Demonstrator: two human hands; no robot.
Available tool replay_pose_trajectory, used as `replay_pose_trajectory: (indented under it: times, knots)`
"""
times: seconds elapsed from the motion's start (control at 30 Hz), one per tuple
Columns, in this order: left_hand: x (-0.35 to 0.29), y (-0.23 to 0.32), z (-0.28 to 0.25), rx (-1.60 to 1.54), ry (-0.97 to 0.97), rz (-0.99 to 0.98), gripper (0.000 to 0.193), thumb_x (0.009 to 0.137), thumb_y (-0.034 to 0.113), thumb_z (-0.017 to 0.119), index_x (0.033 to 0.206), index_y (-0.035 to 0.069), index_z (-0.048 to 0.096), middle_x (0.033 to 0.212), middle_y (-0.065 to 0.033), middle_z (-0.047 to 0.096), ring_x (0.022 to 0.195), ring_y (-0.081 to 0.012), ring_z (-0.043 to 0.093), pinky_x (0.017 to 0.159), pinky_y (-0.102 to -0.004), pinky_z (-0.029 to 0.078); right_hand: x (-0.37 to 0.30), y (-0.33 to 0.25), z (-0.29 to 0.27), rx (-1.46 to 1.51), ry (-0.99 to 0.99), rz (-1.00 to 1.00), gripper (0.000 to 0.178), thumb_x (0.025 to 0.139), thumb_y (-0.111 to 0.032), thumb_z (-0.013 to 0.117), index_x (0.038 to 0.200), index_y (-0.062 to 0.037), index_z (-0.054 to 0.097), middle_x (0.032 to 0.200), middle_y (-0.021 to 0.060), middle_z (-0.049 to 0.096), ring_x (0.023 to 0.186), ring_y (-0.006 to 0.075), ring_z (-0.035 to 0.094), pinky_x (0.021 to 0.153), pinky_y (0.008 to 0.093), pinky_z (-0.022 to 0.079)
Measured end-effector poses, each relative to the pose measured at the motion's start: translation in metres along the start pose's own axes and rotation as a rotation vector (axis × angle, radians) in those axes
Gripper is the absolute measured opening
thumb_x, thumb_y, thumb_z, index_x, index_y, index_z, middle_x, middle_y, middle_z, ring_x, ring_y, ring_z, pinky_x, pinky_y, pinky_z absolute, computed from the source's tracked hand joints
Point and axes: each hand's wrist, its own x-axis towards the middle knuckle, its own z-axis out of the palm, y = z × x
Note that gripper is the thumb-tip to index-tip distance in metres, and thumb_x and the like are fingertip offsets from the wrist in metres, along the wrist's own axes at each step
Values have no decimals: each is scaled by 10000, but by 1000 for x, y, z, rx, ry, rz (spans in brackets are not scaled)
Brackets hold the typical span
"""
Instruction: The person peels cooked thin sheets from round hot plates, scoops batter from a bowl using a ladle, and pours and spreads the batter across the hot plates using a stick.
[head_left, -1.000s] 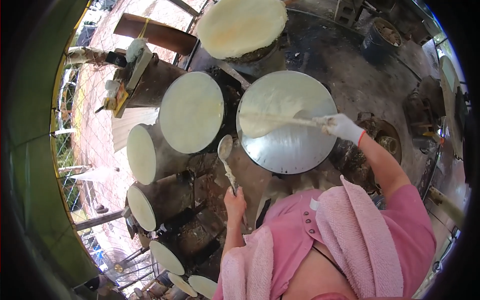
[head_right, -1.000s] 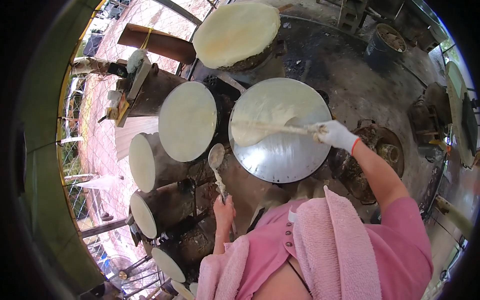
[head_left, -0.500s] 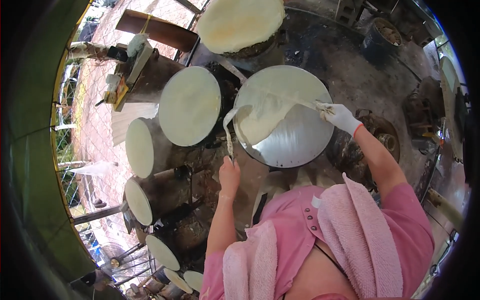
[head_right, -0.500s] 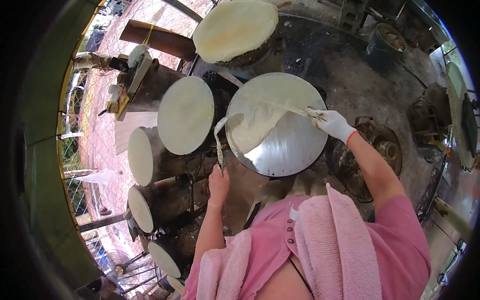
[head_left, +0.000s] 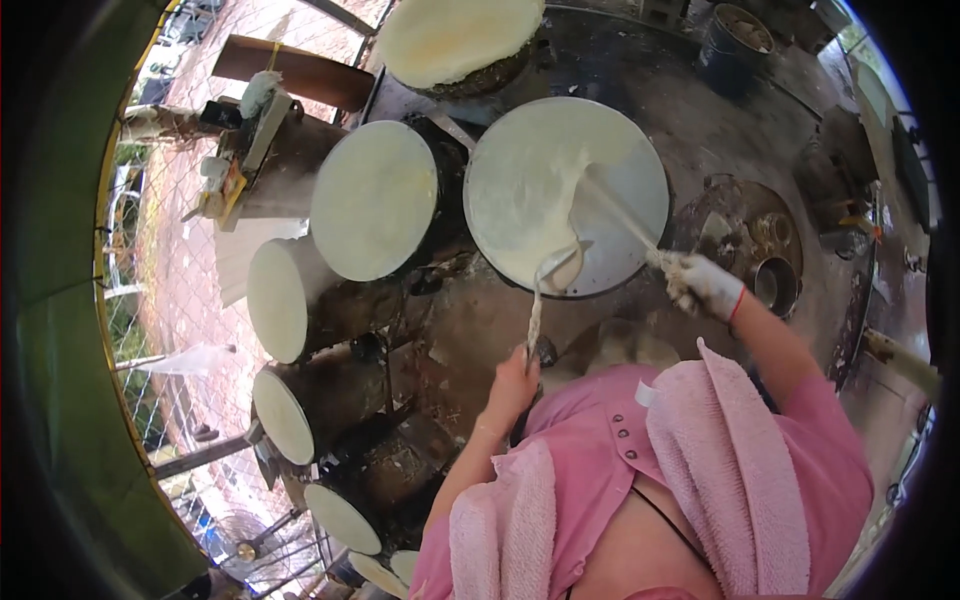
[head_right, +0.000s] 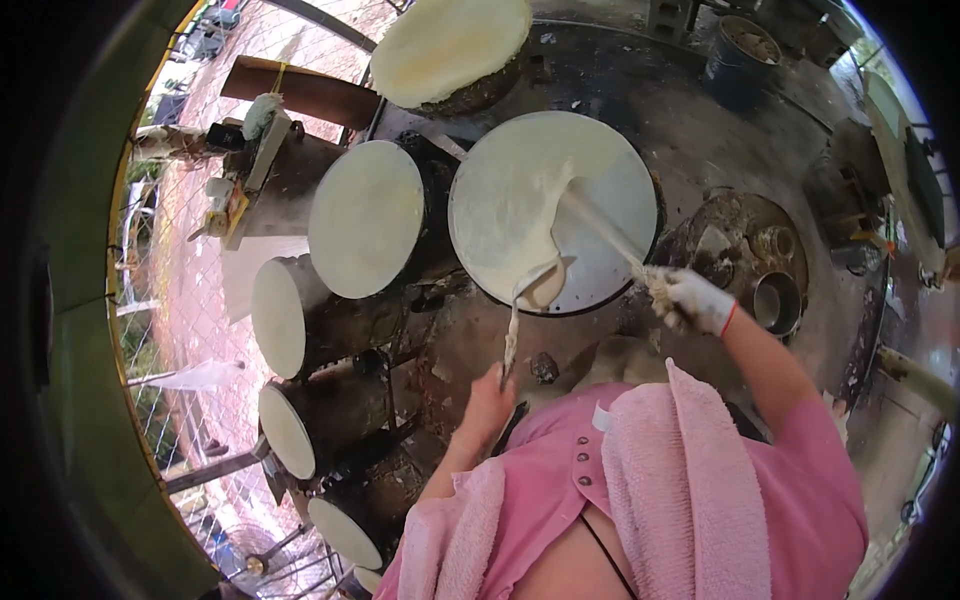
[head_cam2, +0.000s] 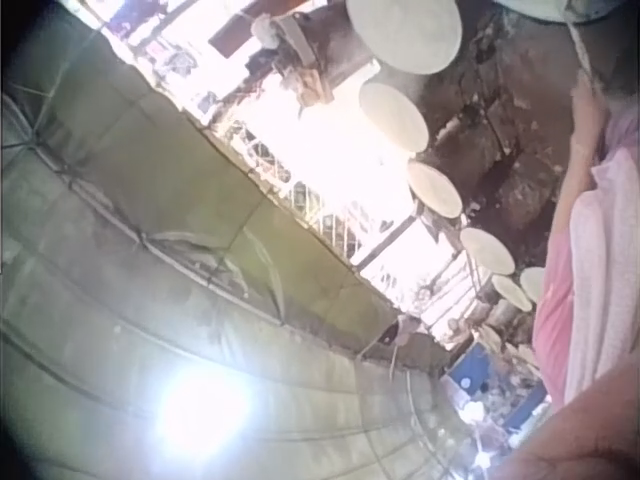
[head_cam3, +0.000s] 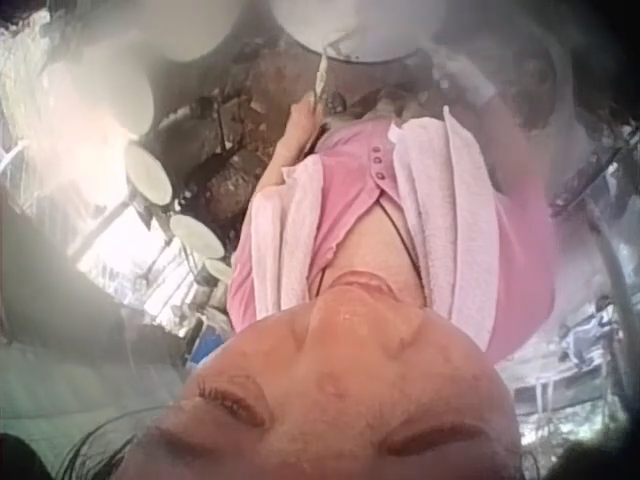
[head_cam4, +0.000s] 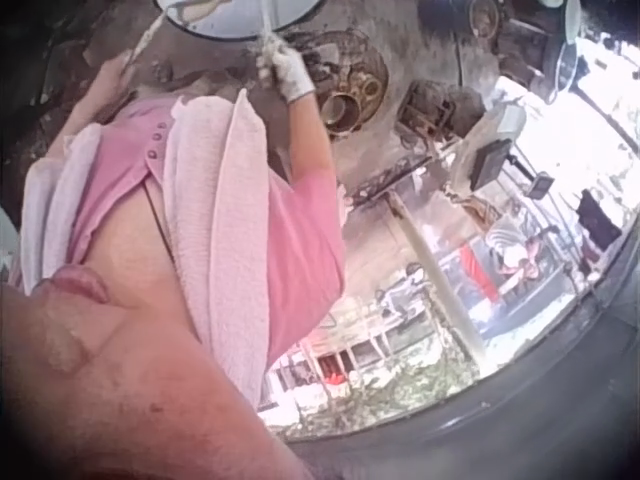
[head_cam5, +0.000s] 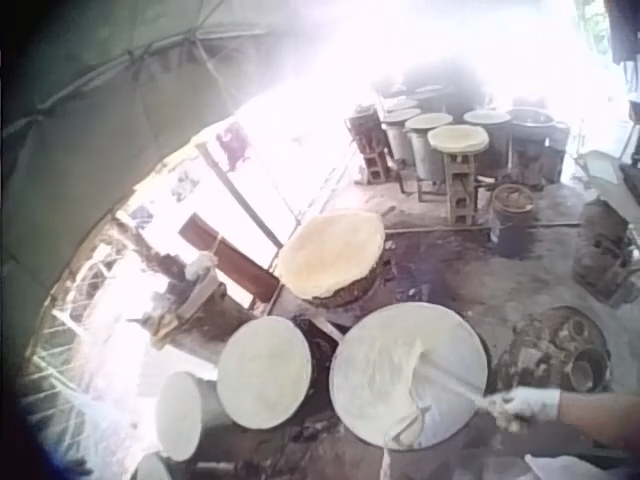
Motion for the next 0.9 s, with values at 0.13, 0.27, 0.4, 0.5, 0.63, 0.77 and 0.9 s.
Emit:
replay_pose_trajectory:
  times: [0.13, 0.27, 0.4, 0.5, 0.63, 0.77, 0.9]
  knots:
    - [10, 15, -56, -83, 213, 110, 132, 870, 154, 576, 869, 31, 529, 594, -81, 527, 522, -157, 486, 509, -318, 412, 4, 33, 97, 198, -108, 26, 205, 844, -289, 648, 831, -123, 527, 563, -30, 466, 366, 77, 403, 307, 240, 285]
    - [8, -8, -90, -290, 360, 36, 127, 883, 145, 561, 876, 22, 532, 628, -86, 524, 549, -136, 465, 531, -293, 401, 64, 65, 199, 223, 50, -110, 139, 879, -267, 568, 834, -150, 507, 614, -30, 495, 442, 63, 454, 356, 254, 326]
    - [-11, -50, -104, -552, 309, -64, 105, 891, 121, 545, 843, 31, 523, 642, 47, 454, 582, -46, 390, 522, -223, 344, 107, 97, 233, -602, 690, -299, 352, 900, -380, 392, 1008, -76, 533, 932, 212, 616, 877, 432, 566, 757, 479, 456]
    - [-31, -76, -101, -593, 314, -103, 113, 893, 117, 542, 824, 31, 519, 633, 41, 453, 573, -44, 397, 510, -227, 345, 92, 103, 216, -535, 837, -222, 343, 898, -389, 394, 1015, -98, 534, 947, 226, 613, 907, 432, 566, 760, 501, 450]
    - [-51, -74, -99, -677, 293, -180, 103, 908, 108, 512, 830, 47, 485, 611, 31, 438, 460, -47, 400, 410, -222, 322, 66, 102, 180, -321, 775, -181, 290, 915, -325, 380, 982, -73, 507, 774, 202, 624, 623, 354, 622, 529, 441, 485]
    - [-55, -61, -86, -742, 301, -205, 91, 922, 89, 477, 843, 54, 450, 595, 13, 429, 375, -58, 389, 334, -220, 294, 50, 99, 178, -315, 693, -191, 266, 913, -308, 379, 952, -77, 504, 767, 191, 629, 613, 334, 629, 536, 429, 499]
    - [-59, -37, -70, -728, 343, -240, 89, 921, 80, 476, 839, 48, 461, 580, 16, 422, 366, -54, 366, 322, -209, 280, 41, 116, 148, -1064, 684, -203, 320, 929, -345, 343, 1027, -61, 455, 843, 253, 619, 850, 413, 606, 735, 520, 461]
